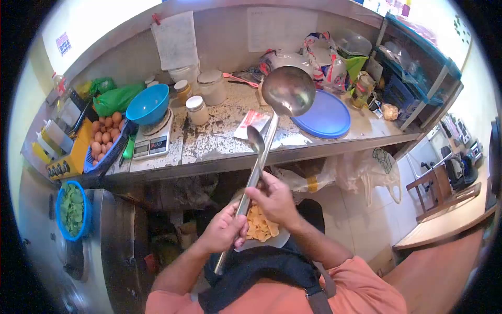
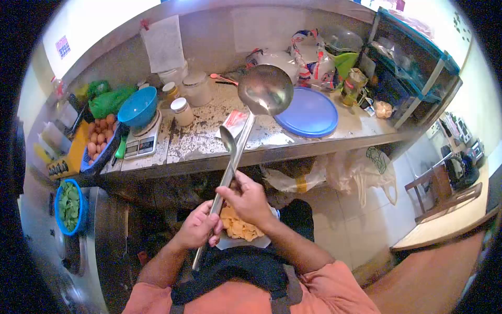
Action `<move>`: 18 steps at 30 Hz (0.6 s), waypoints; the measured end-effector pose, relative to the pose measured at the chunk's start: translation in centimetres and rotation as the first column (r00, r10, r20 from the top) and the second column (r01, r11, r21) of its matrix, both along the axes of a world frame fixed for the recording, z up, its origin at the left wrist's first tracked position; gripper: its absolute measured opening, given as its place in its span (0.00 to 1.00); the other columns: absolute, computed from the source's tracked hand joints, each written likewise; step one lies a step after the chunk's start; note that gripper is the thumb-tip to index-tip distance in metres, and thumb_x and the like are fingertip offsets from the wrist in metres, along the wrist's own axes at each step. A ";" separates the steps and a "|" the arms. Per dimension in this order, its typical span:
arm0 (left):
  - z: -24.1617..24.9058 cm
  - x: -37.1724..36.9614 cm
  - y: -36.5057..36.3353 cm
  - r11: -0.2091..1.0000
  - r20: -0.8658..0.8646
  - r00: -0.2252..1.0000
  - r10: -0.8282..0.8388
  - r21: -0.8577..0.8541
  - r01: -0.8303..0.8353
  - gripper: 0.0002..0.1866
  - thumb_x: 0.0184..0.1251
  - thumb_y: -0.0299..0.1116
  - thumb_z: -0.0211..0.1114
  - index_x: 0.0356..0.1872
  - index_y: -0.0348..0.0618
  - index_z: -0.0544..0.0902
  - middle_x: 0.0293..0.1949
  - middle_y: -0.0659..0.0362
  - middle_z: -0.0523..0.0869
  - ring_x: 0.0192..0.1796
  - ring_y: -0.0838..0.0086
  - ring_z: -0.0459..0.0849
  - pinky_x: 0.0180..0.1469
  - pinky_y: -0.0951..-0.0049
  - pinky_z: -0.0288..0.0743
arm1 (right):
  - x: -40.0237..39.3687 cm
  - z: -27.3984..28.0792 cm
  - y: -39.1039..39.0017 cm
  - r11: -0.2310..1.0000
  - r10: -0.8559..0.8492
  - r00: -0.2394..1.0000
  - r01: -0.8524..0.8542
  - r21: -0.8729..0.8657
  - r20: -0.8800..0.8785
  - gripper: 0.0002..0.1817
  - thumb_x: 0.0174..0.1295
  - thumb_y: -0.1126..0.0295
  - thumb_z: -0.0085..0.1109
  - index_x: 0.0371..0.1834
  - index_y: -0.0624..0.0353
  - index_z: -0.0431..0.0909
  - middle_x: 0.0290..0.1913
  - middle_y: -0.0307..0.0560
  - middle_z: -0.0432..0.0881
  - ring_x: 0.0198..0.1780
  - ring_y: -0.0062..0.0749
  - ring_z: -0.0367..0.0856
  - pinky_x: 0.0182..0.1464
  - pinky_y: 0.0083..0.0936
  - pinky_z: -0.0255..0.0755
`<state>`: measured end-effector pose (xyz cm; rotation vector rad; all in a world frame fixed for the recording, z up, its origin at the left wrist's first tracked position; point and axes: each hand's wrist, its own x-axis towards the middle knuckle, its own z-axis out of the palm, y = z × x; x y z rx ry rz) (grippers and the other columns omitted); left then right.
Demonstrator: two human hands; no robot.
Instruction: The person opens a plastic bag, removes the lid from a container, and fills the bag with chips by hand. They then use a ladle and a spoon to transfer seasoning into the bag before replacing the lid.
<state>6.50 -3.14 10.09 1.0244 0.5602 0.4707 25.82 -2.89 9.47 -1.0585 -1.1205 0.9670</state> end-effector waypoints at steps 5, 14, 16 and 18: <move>1.2 -3.1 -2.0 0.999 -0.143 0.989 -0.033 -0.002 0.033 0.23 0.78 0.38 0.53 0.68 0.45 0.61 0.26 0.61 0.74 0.19 0.80 0.71 0.21 0.78 0.69 | 10.0 5.5 -2.6 0.986 -0.165 0.777 0.105 0.133 0.608 0.20 0.65 0.75 0.58 0.60 0.50 0.79 0.36 0.48 0.85 0.35 0.30 0.84 0.40 0.27 0.78; 1.0 -4.6 -4.4 0.982 -0.089 0.989 -0.115 -0.162 0.100 0.20 0.78 0.36 0.52 0.65 0.43 0.64 0.25 0.61 0.74 0.20 0.81 0.71 0.22 0.79 0.68 | 17.9 15.9 0.5 0.974 -0.183 -0.148 -0.163 0.158 0.972 0.20 0.57 0.76 0.57 0.52 0.45 0.82 0.33 0.46 0.83 0.34 0.43 0.84 0.35 0.36 0.77; 1.1 -4.7 -4.6 0.977 -0.103 0.979 -0.176 -0.139 0.161 0.20 0.78 0.36 0.53 0.65 0.43 0.64 0.24 0.62 0.74 0.20 0.81 0.71 0.22 0.79 0.67 | 17.9 16.4 0.7 0.980 -0.122 -0.286 -0.186 0.070 0.950 0.20 0.56 0.74 0.58 0.52 0.42 0.81 0.31 0.44 0.82 0.34 0.43 0.84 0.33 0.36 0.77; 1.1 -4.7 -4.8 0.973 -0.089 0.978 -0.191 -0.145 0.177 0.21 0.77 0.37 0.53 0.66 0.43 0.63 0.24 0.62 0.74 0.20 0.81 0.71 0.22 0.79 0.67 | 18.0 16.4 0.8 0.980 -0.137 -0.321 -0.181 0.082 0.937 0.19 0.56 0.74 0.58 0.51 0.42 0.81 0.30 0.44 0.82 0.34 0.43 0.84 0.33 0.36 0.77</move>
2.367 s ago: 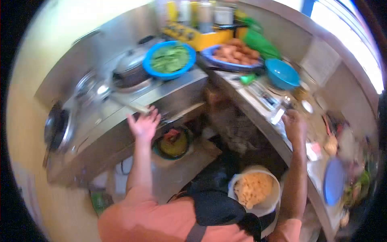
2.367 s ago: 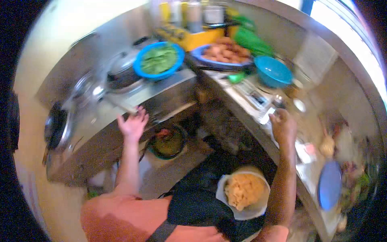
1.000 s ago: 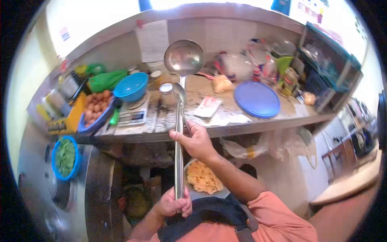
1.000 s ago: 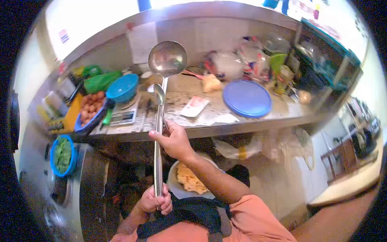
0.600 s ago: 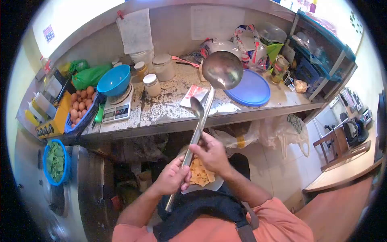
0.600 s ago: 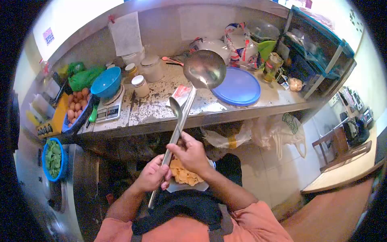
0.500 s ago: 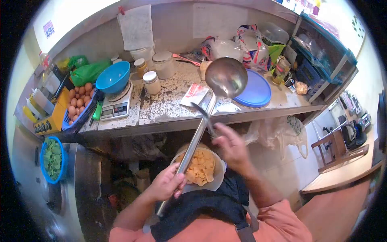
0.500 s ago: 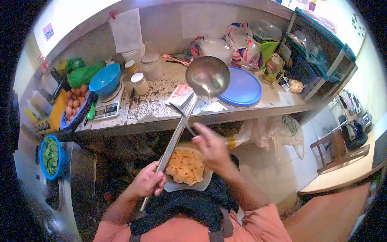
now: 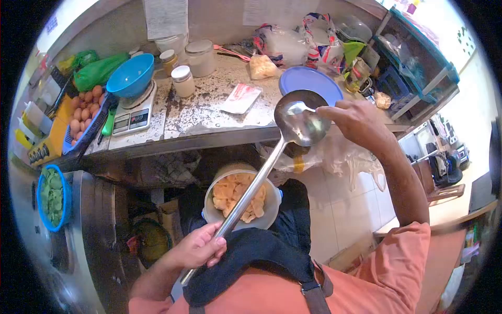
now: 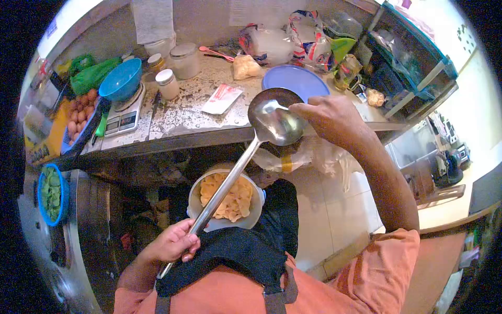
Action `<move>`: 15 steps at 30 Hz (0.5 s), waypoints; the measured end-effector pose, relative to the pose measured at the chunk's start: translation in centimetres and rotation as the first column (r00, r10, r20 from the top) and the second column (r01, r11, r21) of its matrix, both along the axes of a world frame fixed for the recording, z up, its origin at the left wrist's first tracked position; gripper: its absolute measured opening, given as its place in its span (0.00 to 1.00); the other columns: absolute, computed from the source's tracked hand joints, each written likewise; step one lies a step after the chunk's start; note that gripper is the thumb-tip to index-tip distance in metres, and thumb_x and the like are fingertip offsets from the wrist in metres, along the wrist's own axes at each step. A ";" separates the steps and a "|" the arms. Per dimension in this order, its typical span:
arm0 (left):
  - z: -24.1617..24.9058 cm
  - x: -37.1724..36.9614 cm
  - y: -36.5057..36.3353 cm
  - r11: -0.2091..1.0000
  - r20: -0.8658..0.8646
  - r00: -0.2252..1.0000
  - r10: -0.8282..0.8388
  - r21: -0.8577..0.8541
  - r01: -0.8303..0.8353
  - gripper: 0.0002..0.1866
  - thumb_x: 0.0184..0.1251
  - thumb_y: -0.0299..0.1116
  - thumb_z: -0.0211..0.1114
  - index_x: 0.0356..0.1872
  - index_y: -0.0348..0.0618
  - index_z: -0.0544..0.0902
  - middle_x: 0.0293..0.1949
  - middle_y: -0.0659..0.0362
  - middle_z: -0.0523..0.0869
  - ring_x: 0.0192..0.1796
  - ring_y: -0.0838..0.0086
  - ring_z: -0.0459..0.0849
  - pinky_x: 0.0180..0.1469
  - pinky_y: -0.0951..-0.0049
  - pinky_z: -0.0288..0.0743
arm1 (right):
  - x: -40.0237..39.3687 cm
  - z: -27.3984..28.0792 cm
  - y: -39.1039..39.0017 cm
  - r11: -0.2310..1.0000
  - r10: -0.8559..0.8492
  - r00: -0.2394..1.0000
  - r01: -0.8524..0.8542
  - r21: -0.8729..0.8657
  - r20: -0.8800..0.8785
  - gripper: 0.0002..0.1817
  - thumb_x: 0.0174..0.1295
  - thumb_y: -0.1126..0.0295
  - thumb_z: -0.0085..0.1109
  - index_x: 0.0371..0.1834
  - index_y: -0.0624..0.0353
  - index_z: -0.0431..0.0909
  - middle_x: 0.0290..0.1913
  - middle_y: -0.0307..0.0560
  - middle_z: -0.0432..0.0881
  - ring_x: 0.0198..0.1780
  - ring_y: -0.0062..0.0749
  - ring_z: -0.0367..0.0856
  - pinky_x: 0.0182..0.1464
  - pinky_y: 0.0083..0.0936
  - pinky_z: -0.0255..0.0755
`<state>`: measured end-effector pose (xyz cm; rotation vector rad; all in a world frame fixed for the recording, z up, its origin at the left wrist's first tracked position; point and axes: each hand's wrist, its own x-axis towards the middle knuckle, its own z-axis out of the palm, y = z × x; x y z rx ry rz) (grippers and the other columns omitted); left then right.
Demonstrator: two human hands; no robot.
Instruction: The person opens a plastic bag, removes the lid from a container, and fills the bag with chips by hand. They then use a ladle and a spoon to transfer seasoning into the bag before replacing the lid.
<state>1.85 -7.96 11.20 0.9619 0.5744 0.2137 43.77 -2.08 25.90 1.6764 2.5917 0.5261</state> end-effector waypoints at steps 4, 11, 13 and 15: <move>0.4 -0.2 -0.5 1.000 0.003 1.000 0.010 0.007 -0.010 0.22 0.77 0.38 0.54 0.66 0.43 0.63 0.24 0.62 0.74 0.19 0.81 0.70 0.22 0.80 0.66 | 1.5 -1.3 0.0 1.000 -0.006 1.000 0.006 -0.014 -0.001 0.20 0.56 0.73 0.58 0.52 0.42 0.80 0.30 0.44 0.82 0.32 0.43 0.84 0.31 0.37 0.77; 0.4 -0.3 -0.6 0.998 -0.016 0.998 0.059 0.024 -0.059 0.24 0.77 0.36 0.53 0.68 0.38 0.60 0.26 0.63 0.72 0.20 0.83 0.70 0.23 0.81 0.66 | 2.0 0.1 -2.6 1.000 -0.009 0.994 0.008 0.013 0.107 0.21 0.54 0.77 0.59 0.51 0.44 0.83 0.24 0.43 0.78 0.26 0.39 0.80 0.28 0.36 0.73; 0.7 0.1 -0.6 0.997 -0.029 0.998 0.053 0.048 -0.052 0.23 0.76 0.39 0.54 0.66 0.41 0.63 0.23 0.63 0.73 0.18 0.82 0.69 0.21 0.81 0.65 | 1.8 0.5 -2.4 0.993 0.009 0.994 -0.022 0.114 0.111 0.22 0.52 0.77 0.59 0.52 0.45 0.83 0.25 0.43 0.78 0.26 0.39 0.79 0.27 0.37 0.72; 0.6 0.3 -0.8 0.998 -0.028 0.999 0.045 0.038 -0.043 0.24 0.76 0.38 0.54 0.67 0.41 0.63 0.24 0.63 0.73 0.18 0.82 0.69 0.21 0.81 0.65 | 2.2 0.6 -2.0 0.994 -0.022 0.990 0.007 0.107 0.137 0.22 0.54 0.75 0.59 0.52 0.43 0.81 0.27 0.43 0.80 0.28 0.39 0.82 0.28 0.37 0.74</move>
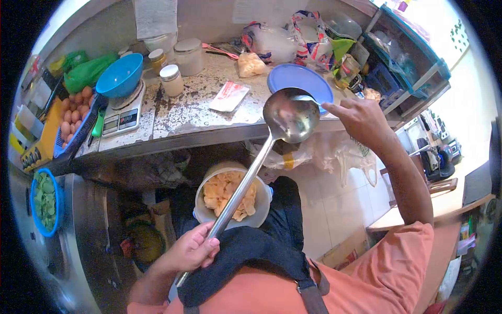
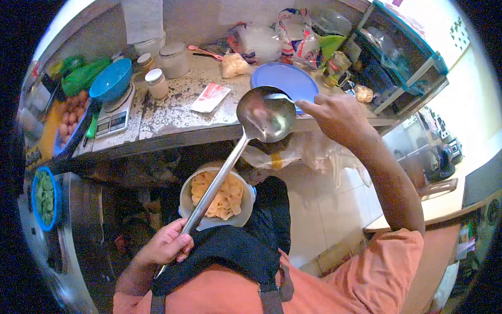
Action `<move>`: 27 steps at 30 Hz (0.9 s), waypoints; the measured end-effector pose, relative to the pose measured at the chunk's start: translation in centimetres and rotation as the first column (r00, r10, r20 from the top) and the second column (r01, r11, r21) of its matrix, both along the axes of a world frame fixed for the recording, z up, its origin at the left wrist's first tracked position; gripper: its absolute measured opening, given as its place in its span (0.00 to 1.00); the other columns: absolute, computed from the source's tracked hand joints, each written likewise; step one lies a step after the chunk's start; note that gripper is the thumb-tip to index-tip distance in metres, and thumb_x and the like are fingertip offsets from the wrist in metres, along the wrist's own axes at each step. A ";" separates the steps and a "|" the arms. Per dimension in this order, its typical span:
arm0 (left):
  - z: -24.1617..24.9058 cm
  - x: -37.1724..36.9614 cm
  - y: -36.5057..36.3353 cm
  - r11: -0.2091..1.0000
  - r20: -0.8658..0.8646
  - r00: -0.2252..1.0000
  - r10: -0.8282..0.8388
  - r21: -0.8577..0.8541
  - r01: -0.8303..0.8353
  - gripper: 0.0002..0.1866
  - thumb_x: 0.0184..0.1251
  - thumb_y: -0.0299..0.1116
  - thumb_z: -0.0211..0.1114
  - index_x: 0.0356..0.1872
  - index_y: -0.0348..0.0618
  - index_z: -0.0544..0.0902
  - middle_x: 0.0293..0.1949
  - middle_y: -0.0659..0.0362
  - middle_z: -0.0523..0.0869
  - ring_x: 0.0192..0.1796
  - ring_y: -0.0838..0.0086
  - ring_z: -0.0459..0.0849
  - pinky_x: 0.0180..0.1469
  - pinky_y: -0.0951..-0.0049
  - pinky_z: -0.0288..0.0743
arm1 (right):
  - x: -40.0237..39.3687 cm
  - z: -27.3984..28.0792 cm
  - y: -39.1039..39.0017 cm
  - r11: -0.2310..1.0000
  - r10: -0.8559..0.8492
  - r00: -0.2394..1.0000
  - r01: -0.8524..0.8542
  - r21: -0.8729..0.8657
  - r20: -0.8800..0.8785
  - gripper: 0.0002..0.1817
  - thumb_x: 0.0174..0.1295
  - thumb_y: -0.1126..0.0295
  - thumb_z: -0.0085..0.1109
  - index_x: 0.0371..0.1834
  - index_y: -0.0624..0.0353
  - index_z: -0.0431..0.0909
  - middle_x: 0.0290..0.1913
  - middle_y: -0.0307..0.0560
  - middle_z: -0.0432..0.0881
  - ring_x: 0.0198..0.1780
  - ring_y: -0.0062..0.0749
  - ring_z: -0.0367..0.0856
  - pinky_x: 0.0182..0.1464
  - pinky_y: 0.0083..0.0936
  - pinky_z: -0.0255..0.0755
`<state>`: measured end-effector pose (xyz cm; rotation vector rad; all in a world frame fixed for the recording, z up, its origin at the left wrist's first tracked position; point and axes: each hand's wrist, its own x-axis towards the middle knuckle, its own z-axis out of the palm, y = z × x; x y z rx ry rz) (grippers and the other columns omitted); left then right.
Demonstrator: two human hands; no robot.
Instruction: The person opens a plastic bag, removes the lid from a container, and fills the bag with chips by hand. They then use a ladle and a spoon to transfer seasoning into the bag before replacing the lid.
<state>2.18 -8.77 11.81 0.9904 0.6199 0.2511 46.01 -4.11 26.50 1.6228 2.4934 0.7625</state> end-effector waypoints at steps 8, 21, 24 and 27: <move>0.4 0.1 -0.3 0.999 -0.021 1.000 0.018 0.042 -0.017 0.25 0.76 0.36 0.55 0.68 0.41 0.62 0.24 0.63 0.74 0.18 0.82 0.69 0.20 0.81 0.63 | 0.5 -0.4 -1.8 0.993 -0.092 0.996 0.092 -0.068 0.008 0.22 0.51 0.78 0.58 0.51 0.47 0.82 0.26 0.44 0.81 0.27 0.41 0.81 0.29 0.37 0.74; 0.0 0.6 -0.1 0.999 -0.047 0.999 -0.017 0.044 0.019 0.26 0.78 0.35 0.53 0.71 0.38 0.60 0.23 0.68 0.70 0.19 0.86 0.66 0.22 0.83 0.62 | 0.2 -1.8 -2.0 0.997 -0.080 0.987 0.078 -0.024 -0.138 0.19 0.55 0.74 0.57 0.51 0.46 0.81 0.28 0.47 0.83 0.27 0.43 0.83 0.28 0.38 0.77; -0.2 0.5 -0.3 0.998 -0.048 0.999 -0.007 0.056 0.010 0.27 0.78 0.36 0.53 0.71 0.38 0.60 0.23 0.68 0.70 0.19 0.85 0.66 0.22 0.83 0.62 | 0.2 -1.0 -1.9 0.996 -0.083 0.994 0.081 -0.028 -0.069 0.22 0.54 0.79 0.57 0.53 0.50 0.81 0.24 0.45 0.79 0.25 0.42 0.81 0.27 0.36 0.75; -0.3 0.4 -0.3 0.998 -0.037 0.999 0.016 0.060 -0.014 0.27 0.78 0.36 0.53 0.72 0.38 0.60 0.24 0.67 0.71 0.20 0.85 0.67 0.22 0.83 0.63 | 0.4 -1.1 -2.4 0.996 -0.085 0.994 0.082 -0.045 -0.067 0.22 0.54 0.79 0.57 0.53 0.51 0.81 0.26 0.45 0.81 0.26 0.42 0.82 0.28 0.36 0.76</move>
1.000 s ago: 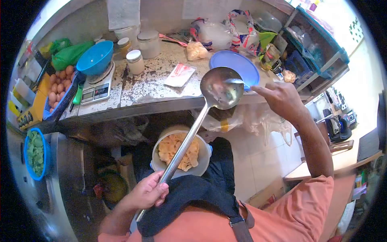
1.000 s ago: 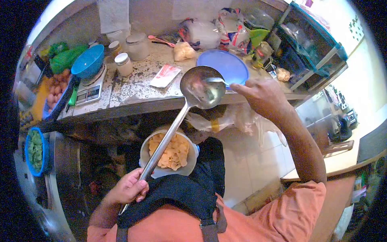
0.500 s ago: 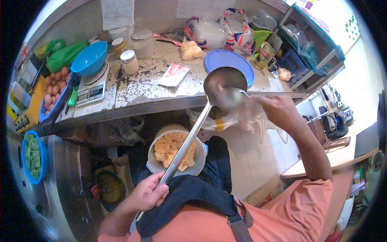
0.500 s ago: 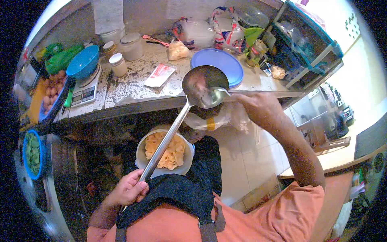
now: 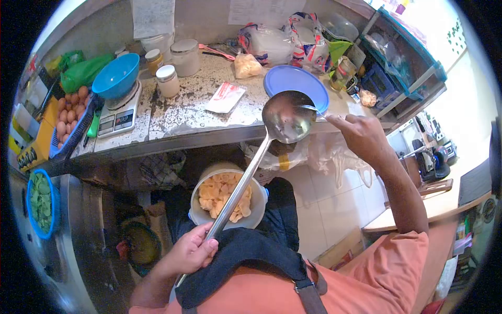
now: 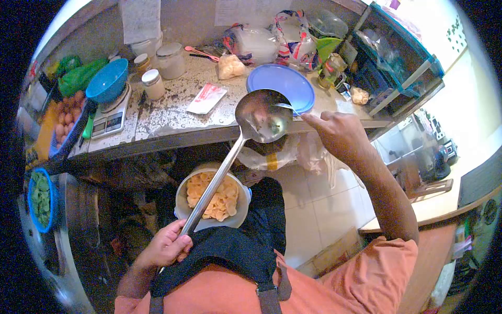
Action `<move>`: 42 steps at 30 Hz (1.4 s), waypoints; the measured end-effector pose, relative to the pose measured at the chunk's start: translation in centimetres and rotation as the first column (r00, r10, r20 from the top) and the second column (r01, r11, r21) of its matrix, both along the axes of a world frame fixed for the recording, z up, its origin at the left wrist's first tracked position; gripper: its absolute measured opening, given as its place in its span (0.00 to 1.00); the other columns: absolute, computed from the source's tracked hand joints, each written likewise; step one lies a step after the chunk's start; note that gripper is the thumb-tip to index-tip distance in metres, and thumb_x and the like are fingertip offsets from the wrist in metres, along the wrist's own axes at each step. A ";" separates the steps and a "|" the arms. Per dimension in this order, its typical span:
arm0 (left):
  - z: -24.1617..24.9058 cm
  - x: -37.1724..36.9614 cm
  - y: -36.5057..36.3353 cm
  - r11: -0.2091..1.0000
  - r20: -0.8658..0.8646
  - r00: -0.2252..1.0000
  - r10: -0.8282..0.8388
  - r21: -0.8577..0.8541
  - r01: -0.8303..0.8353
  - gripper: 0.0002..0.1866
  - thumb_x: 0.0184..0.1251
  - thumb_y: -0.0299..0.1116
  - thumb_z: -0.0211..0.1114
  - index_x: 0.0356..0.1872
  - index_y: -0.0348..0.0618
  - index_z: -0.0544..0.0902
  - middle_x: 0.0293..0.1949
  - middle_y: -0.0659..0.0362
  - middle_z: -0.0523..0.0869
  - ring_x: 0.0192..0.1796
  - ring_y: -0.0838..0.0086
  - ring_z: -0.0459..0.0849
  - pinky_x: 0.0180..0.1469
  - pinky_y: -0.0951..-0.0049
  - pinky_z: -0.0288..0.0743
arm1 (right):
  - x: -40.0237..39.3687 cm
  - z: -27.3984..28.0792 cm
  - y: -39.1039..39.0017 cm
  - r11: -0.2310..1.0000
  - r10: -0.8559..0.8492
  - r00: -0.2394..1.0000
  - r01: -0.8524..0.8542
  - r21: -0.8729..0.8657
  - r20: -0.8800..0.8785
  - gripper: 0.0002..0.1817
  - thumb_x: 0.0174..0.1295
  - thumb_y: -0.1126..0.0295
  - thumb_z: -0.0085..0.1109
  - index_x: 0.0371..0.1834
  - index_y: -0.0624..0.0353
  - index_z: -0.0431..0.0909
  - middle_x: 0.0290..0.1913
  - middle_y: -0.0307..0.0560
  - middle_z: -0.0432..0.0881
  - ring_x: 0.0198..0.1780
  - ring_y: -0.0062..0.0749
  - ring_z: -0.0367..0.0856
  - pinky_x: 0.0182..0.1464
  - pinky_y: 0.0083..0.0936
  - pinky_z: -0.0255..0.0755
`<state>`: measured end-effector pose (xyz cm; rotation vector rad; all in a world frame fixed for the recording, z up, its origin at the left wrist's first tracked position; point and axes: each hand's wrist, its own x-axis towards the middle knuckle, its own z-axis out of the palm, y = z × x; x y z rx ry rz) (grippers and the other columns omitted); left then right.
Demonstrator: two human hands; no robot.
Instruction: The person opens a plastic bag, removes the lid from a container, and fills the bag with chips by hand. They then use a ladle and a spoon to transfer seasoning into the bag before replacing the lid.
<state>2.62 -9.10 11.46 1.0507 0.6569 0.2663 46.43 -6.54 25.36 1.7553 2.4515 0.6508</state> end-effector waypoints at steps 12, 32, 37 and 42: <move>-0.5 0.2 0.2 1.000 0.020 1.000 0.002 0.021 -0.003 0.25 0.76 0.33 0.54 0.69 0.40 0.62 0.24 0.65 0.74 0.19 0.83 0.69 0.21 0.82 0.64 | -0.3 -4.3 -2.3 0.991 -0.100 0.949 0.068 -0.113 -0.300 0.19 0.59 0.75 0.56 0.55 0.51 0.79 0.37 0.53 0.86 0.36 0.46 0.86 0.39 0.41 0.80; -0.5 0.3 0.6 0.998 -0.004 1.000 -0.031 -0.046 0.031 0.25 0.77 0.35 0.54 0.70 0.40 0.62 0.24 0.67 0.71 0.19 0.85 0.67 0.21 0.83 0.63 | -0.5 -7.1 1.0 0.998 0.023 0.944 0.000 0.071 -0.329 0.21 0.59 0.74 0.56 0.55 0.43 0.81 0.31 0.46 0.83 0.31 0.44 0.84 0.33 0.40 0.79; -0.2 0.1 0.7 1.000 -0.048 0.999 -0.003 -0.012 0.002 0.23 0.76 0.36 0.54 0.68 0.40 0.63 0.24 0.64 0.74 0.19 0.83 0.70 0.21 0.81 0.64 | -0.2 -7.2 1.1 0.997 0.014 0.976 -0.029 -0.070 -0.217 0.21 0.58 0.76 0.56 0.55 0.42 0.81 0.29 0.44 0.81 0.30 0.42 0.83 0.32 0.38 0.78; 0.0 0.2 0.8 1.000 -0.035 0.999 0.003 0.023 -0.002 0.24 0.76 0.36 0.54 0.68 0.40 0.63 0.23 0.63 0.73 0.18 0.82 0.70 0.21 0.81 0.64 | -0.3 -8.2 0.7 0.994 -0.039 0.954 0.067 0.086 -0.297 0.23 0.60 0.75 0.55 0.59 0.43 0.79 0.28 0.44 0.79 0.30 0.41 0.83 0.31 0.38 0.78</move>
